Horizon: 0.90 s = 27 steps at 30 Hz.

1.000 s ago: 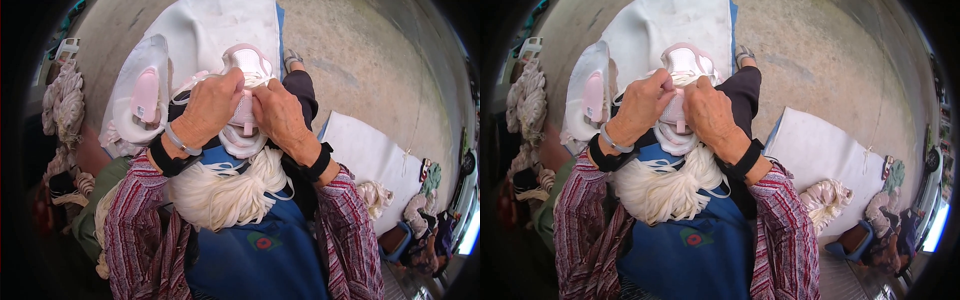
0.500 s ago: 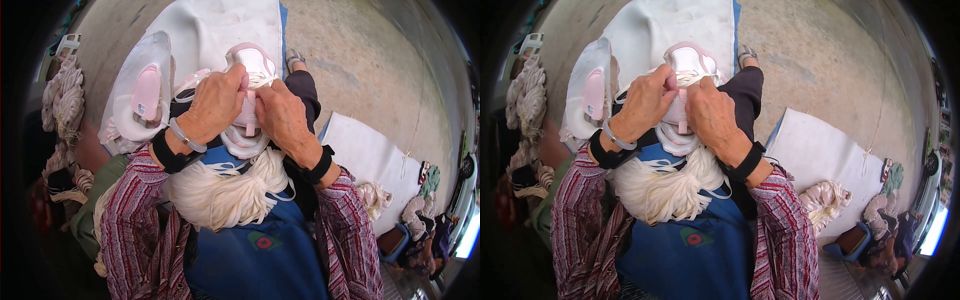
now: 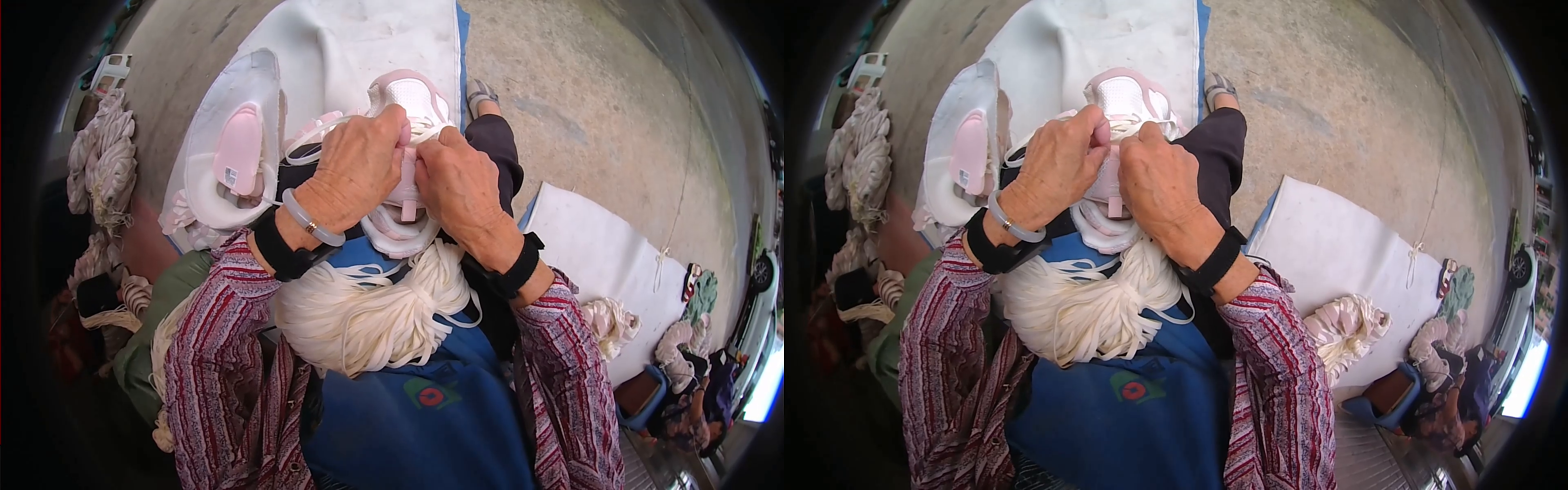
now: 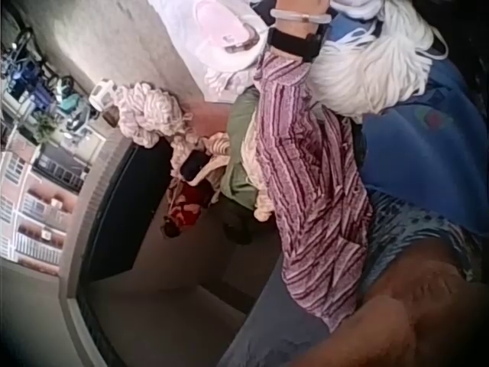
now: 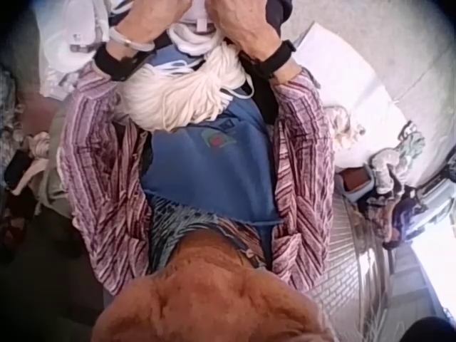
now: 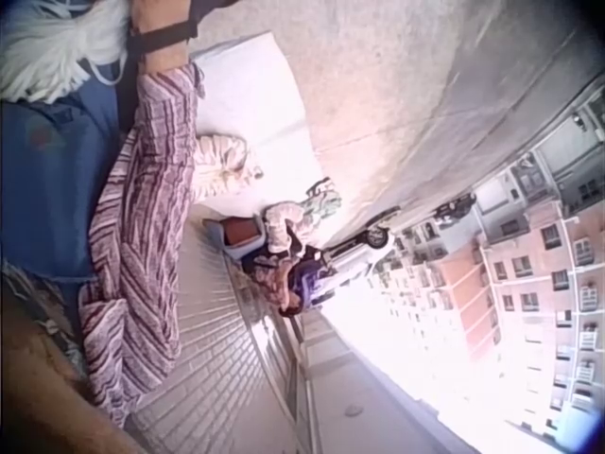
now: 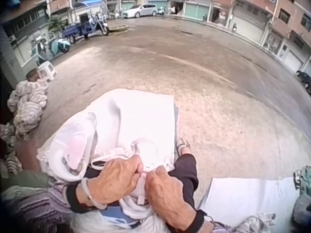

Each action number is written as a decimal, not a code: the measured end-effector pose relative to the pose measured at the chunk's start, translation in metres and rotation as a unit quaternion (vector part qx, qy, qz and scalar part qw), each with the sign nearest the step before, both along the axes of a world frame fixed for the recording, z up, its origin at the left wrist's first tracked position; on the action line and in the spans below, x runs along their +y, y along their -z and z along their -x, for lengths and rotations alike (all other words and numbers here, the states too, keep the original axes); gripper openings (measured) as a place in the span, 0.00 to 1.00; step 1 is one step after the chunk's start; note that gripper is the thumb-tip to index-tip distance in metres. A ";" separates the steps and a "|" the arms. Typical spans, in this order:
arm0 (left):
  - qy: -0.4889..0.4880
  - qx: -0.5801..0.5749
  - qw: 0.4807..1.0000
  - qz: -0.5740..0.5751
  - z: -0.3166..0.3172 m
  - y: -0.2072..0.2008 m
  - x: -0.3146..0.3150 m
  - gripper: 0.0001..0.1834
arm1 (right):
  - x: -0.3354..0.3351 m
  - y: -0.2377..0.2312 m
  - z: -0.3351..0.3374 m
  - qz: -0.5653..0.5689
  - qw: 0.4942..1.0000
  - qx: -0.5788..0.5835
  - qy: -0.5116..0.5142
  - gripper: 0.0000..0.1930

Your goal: Threading white laces through the eyelets of pink and white sneakers.

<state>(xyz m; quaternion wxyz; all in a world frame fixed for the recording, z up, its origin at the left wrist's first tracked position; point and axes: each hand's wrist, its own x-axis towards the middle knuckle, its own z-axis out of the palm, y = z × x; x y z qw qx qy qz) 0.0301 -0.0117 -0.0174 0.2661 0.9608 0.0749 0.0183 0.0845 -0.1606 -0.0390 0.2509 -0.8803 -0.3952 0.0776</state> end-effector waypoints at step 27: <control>-0.015 -0.128 0.919 0.373 0.027 -0.076 -0.026 0.08 | -0.058 -0.061 -0.034 -0.207 0.927 0.306 0.071 0.12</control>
